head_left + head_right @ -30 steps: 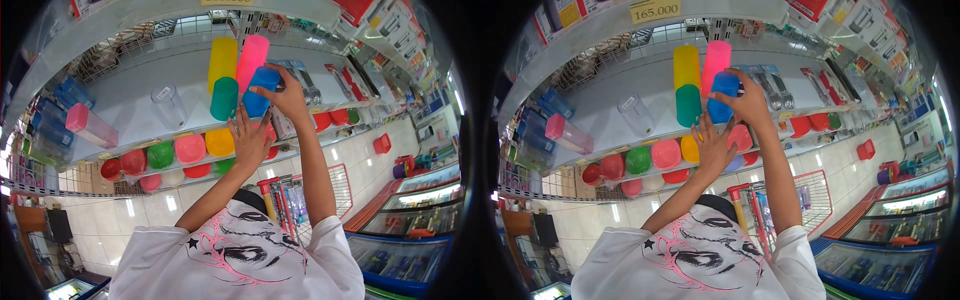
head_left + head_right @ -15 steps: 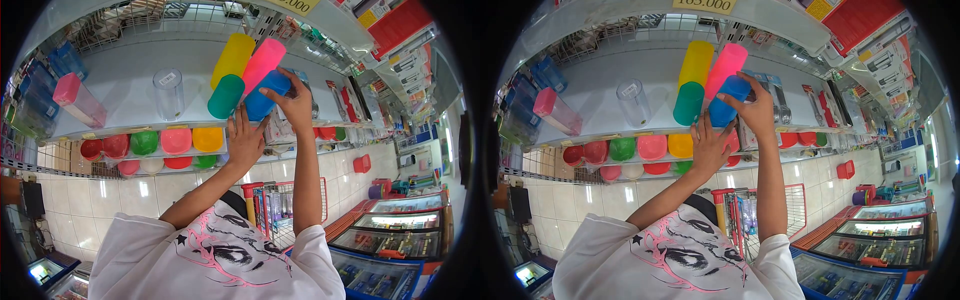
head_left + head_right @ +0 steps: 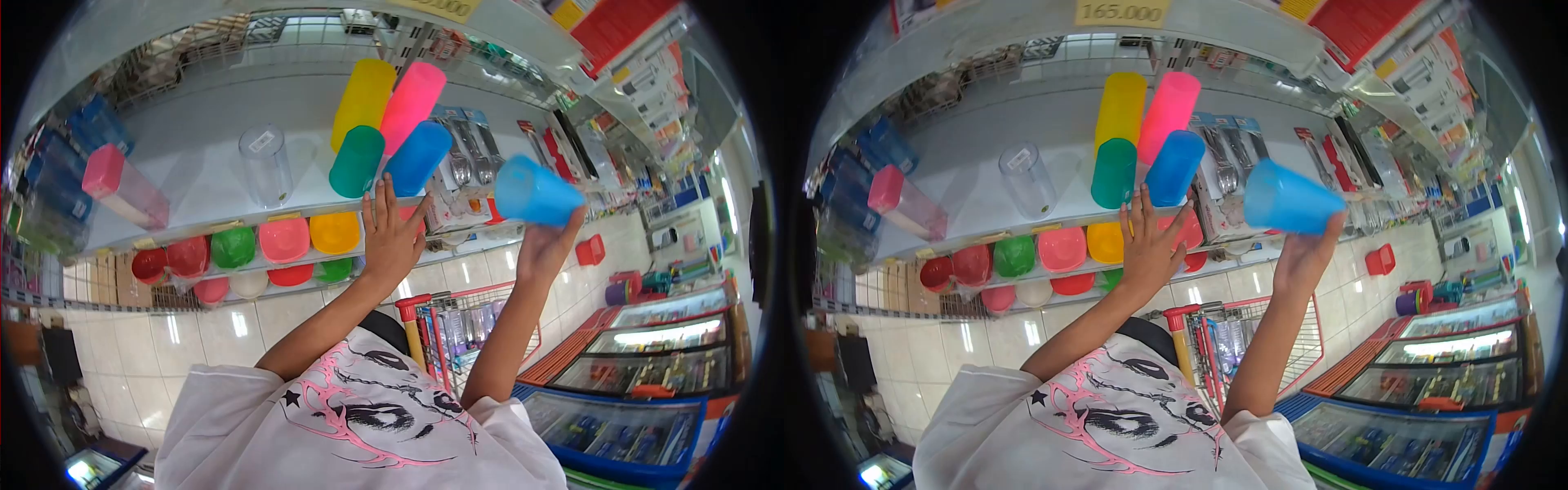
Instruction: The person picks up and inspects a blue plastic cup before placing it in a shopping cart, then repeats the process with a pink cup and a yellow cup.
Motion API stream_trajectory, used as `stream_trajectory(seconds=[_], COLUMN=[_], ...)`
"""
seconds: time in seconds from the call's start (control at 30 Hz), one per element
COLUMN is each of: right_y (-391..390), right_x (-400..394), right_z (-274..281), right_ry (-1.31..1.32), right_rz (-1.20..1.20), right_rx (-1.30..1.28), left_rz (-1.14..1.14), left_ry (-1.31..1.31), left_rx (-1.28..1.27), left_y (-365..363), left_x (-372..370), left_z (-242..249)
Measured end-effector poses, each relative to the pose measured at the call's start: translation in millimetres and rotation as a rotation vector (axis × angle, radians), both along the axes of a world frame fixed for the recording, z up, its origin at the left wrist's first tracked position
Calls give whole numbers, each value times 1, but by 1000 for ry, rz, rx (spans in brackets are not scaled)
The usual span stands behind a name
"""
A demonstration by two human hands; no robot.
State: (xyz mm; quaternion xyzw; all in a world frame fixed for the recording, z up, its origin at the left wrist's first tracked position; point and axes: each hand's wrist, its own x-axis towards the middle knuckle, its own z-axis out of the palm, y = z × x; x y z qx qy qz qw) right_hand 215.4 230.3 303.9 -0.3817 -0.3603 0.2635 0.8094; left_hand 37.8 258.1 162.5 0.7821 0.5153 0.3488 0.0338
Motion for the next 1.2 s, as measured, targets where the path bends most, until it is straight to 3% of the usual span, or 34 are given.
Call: stream_trajectory(seconds=[0.1,0.2,0.23,0.3,0.33,0.43,0.5,0.57,0.67,0.77,1.1,1.2], right_y=[-47,-88,-101,-122,-128,-148,-158,-173,-188,-202,-278,-324], right_x=[4,7,3,-15,-31,-54,-63,-60,-60,-61,-32,-17], right_z=[-41,-90,-103,-115,-110,-108,-108,-118,-118,-118,-93,-96], right_ry=[285,384,352,356,300,285,247,281,35,99,207,145], right_rz=[-20,-22,13,25,65,118,149,185,167,209,337,307], right_rx=[-125,-260,-371,-483,-508,-530,-514,-529,-544,-507,-530,-501], left_rz=[-59,-530,-574,-904,-966,-896,-966,-856,-807,-732,-931,-995], left_ry=[33,-285,-258,-776,-855,-987,-884,-950,-936,-966,-845,-968], left_rx=[46,-154,-177,-560,-649,-945,-937,-998,-1078,-1216,-998,-1107], left_y=[-14,-32,-39,-48,-49,-59,-59,-68,-76,-88,-167,-203], left_x=[-10,-24,-25,-27,-25,-24,-26,-29,-34,-36,-43,-19], left_z=[11,26,33,42,36,37,23,16,6,5,13,22])
